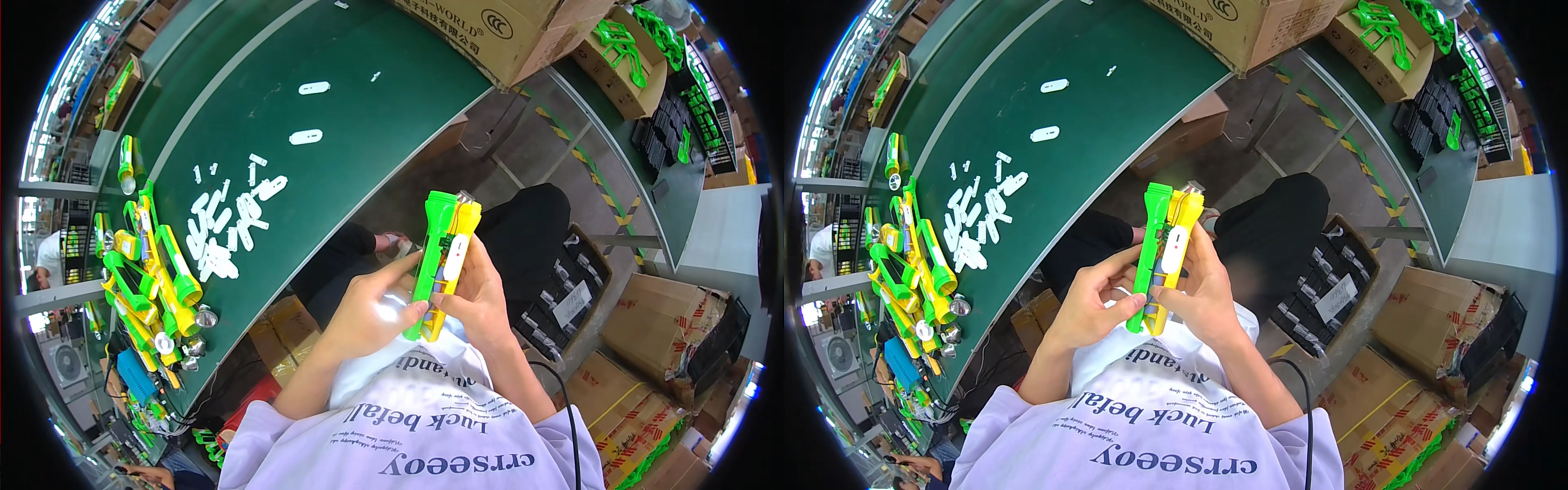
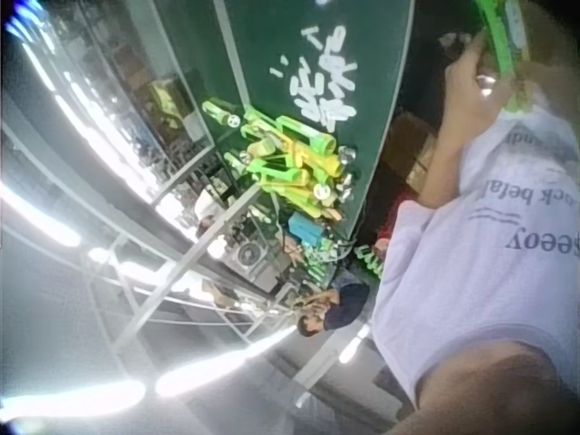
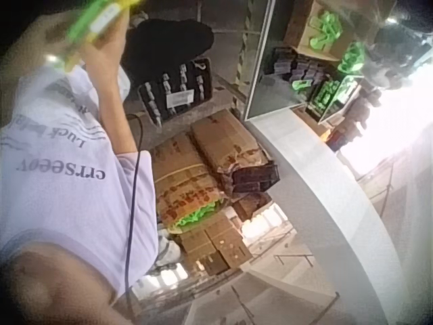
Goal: The person retrieves plastic switch parts from a cardboard box onto the table, assembles flashlights by attaching components to the flashlight bodies and snapping the casings together, and places the assembled flashlights onto the conveyor belt.
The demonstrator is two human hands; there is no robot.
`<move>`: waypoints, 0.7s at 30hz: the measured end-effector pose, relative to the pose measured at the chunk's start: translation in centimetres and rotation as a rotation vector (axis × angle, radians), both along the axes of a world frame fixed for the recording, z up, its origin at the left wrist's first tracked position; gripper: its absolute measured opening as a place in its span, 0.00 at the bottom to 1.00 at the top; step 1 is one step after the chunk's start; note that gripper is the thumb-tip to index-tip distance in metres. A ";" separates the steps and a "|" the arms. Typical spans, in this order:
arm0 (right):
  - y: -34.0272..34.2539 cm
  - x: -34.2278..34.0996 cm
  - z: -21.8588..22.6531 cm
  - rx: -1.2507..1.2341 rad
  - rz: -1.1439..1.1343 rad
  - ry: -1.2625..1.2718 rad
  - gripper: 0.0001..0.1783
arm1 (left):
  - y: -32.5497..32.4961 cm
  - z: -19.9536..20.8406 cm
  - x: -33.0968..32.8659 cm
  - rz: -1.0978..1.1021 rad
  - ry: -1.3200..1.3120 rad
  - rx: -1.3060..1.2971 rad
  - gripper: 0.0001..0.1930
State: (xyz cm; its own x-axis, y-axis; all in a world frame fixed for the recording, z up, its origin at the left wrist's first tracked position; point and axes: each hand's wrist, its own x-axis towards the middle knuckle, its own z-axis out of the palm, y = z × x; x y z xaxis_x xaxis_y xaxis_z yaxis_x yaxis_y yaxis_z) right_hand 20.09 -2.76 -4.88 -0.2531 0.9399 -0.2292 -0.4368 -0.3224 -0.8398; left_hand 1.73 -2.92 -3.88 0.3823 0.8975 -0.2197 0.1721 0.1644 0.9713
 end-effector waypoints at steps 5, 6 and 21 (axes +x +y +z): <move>-0.5 -0.4 -0.3 -0.069 -0.100 -0.176 0.52 | 0.0 0.6 0.7 -0.021 -0.008 -0.035 0.34; -0.6 -0.6 -0.4 -0.072 -0.101 -0.178 0.52 | 0.1 0.5 0.7 -0.025 -0.011 -0.029 0.34; -0.7 -0.4 -1.5 -0.009 -0.232 -0.147 0.59 | -0.1 0.8 1.8 -0.026 0.062 0.013 0.35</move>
State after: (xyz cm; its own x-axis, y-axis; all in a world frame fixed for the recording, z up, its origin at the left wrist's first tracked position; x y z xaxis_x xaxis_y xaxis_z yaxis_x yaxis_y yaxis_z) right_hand 19.68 -3.50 -6.37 0.0056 0.9666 -0.2563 -0.3738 -0.2357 -0.8970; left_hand 3.55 -3.05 -3.09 0.3911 0.8905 -0.2324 0.2361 0.1469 0.9606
